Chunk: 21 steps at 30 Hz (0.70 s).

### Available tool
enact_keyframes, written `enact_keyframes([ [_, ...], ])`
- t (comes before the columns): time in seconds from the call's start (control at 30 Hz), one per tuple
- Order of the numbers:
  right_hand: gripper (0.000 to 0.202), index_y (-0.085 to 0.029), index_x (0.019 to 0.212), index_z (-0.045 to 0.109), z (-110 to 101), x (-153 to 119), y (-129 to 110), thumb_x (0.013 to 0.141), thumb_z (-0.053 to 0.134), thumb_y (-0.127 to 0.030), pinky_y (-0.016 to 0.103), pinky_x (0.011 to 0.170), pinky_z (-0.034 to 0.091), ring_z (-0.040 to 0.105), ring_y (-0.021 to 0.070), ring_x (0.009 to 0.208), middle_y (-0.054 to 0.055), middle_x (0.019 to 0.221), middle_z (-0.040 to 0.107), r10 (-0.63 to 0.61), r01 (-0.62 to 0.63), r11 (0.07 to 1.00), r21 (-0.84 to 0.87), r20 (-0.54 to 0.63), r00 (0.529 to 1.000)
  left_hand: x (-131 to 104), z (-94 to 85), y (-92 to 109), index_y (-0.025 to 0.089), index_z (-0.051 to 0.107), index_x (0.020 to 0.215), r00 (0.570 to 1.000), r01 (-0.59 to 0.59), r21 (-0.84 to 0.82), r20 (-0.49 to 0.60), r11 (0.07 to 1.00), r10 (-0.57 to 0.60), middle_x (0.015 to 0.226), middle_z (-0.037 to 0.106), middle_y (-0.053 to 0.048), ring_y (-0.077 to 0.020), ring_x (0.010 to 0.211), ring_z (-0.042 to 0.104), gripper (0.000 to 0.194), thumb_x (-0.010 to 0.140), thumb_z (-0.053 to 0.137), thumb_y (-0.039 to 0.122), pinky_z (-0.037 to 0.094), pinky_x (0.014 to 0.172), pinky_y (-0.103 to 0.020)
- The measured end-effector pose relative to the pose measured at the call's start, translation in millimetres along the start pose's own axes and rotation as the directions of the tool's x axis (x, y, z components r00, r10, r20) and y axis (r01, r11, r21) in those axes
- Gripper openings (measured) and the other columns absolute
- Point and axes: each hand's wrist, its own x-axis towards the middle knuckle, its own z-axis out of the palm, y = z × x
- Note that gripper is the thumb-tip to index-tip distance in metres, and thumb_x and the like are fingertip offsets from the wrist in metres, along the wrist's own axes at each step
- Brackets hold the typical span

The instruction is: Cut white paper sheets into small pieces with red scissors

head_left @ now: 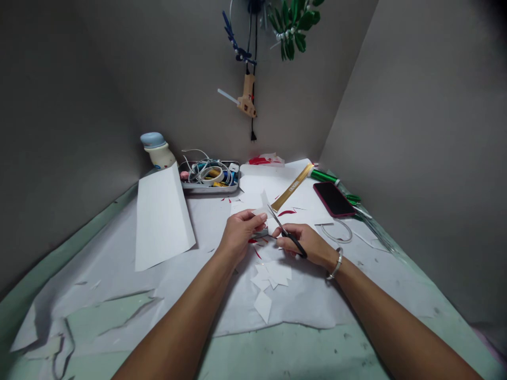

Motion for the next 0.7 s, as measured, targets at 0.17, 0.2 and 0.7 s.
enact_keyframes([
  [0.17, 0.037, -0.016, 0.091, 0.063, 0.2, -1.2, -2.1, 0.075, 0.063, -0.049, 0.022, 0.045, 0.032, 0.039, 0.0078, 0.048, -0.005, 0.054, 0.048, 0.018, -0.018, 1.0, -0.002, -0.014, 1.0, 0.6, -0.4, -0.6, 0.013, 0.059, 0.064, 1.0, -0.008, 0.052, -0.014, 0.999, 0.008, 0.062, 0.056, -0.003, -0.012, 0.059, 0.051, 0.023, 0.066, 0.074, 0.031, 0.039, 0.061, -0.027],
  [0.2, 0.038, -0.016, 0.091, 0.063, 0.2, -1.1, -2.1, 0.074, 0.063, -0.049, 0.022, 0.045, 0.032, 0.039, 0.008, 0.048, -0.005, 0.054, 0.048, 0.021, -0.021, 1.0, -0.002, -0.017, 1.0, 0.6, -0.3, -0.7, 0.013, 0.059, 0.064, 1.0, -0.005, 0.061, -0.018, 0.998, 0.006, 0.061, 0.056, -0.003, -0.012, 0.059, 0.051, 0.024, 0.066, 0.074, 0.032, 0.039, 0.06, -0.027],
  [0.7, 0.038, -0.014, 0.087, 0.064, 1.3, -1.7, -7.1, 0.071, 0.064, -0.05, 0.021, 0.043, 0.03, 0.037, 0.0071, 0.046, -0.005, 0.052, 0.046, 0.024, -0.026, 0.999, -0.04, -0.051, 0.998, 2.5, -3.4, -4.2, 0.013, 0.061, 0.067, 1.0, -0.012, 0.011, 0.006, 1.0, 0.012, 0.065, 0.057, -0.002, -0.0126, 0.063, 0.054, 0.022, 0.065, 0.075, 0.03, 0.042, 0.066, -0.028],
])
